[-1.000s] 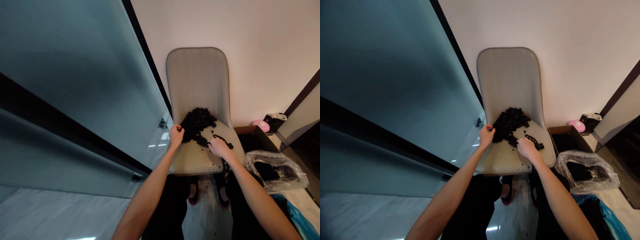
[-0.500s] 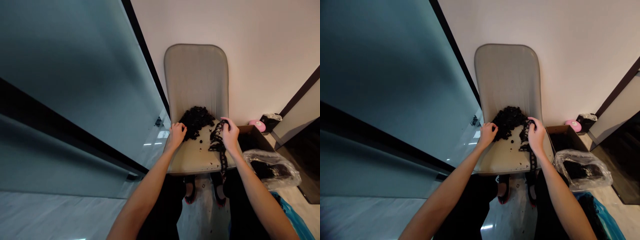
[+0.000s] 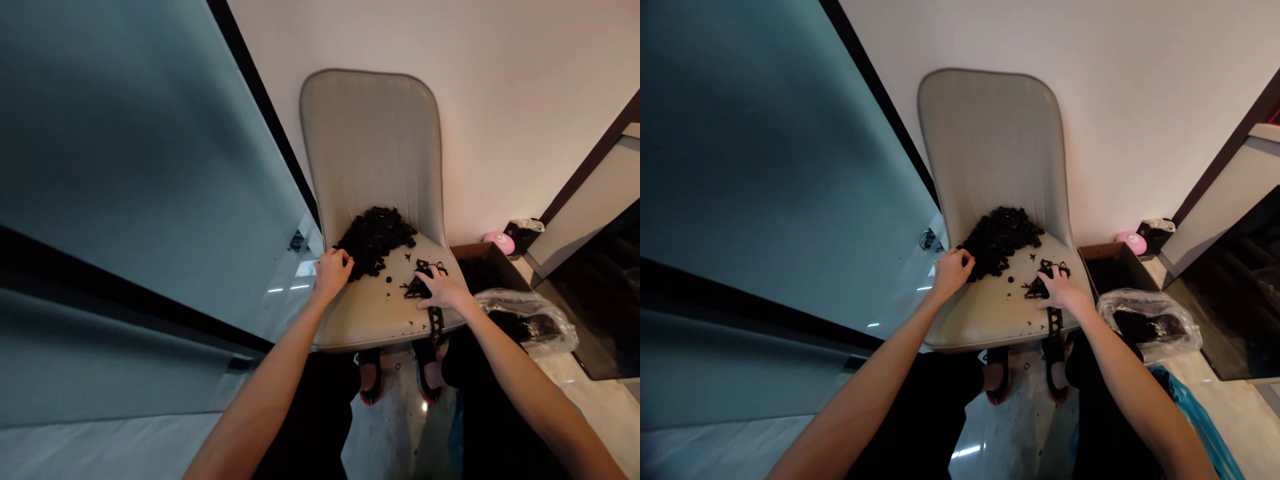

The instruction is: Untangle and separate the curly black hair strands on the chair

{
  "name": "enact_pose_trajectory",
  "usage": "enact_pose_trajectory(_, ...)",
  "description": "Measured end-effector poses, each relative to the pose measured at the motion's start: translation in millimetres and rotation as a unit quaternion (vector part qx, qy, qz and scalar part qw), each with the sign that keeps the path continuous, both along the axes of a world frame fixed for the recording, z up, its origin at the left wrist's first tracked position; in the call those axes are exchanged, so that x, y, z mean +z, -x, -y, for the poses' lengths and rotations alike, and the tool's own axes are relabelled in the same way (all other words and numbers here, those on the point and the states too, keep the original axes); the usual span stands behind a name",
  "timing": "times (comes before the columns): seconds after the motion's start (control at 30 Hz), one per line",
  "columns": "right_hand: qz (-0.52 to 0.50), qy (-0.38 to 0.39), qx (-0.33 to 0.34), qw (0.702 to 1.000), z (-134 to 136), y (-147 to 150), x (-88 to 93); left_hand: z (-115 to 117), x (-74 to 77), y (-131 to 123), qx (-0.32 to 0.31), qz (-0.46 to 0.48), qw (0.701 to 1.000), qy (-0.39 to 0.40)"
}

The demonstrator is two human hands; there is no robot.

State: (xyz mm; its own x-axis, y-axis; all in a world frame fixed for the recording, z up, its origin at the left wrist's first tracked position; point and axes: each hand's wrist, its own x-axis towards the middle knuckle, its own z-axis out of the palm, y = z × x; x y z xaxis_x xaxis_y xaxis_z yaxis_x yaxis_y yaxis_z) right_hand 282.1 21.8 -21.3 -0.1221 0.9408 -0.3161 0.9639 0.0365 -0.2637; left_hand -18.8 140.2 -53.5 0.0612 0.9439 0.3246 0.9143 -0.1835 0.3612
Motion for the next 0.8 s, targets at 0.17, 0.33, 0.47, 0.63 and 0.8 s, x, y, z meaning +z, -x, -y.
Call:
enact_pose_trajectory(0.17, 0.028, -0.058, 0.023, 0.998, 0.5, 0.6, -7.8, 6.2, 6.7, -9.0, 0.001, -0.013, 1.0, -0.026)
enact_pose_trajectory(0.33, -0.053, -0.084, 0.008, 0.995, -0.3, -5.0, -12.9, 20.0, 26.0, -26.9, -0.03, 0.018, 0.995, -0.092)
enact_pose_trajectory(0.47, -0.238, -0.145, 0.003, 0.96, -9.6, -10.8, -2.6, 37.3, 37.9, -61.3, -0.133, 0.14, 0.979, -0.066)
enact_pose_trajectory(0.63, -0.43, -0.27, -0.055, 0.86, -12.1, 7.1, 6.9, 67.6, 36.6, -130.0, -0.218, 0.493, 0.827, 0.158)
enact_pose_trajectory(0.8, -0.238, -0.316, -0.112, 0.912, 4.2, 40.6, 6.3, 84.5, 22.0, -176.7, -0.099, 0.727, 0.583, 0.348)
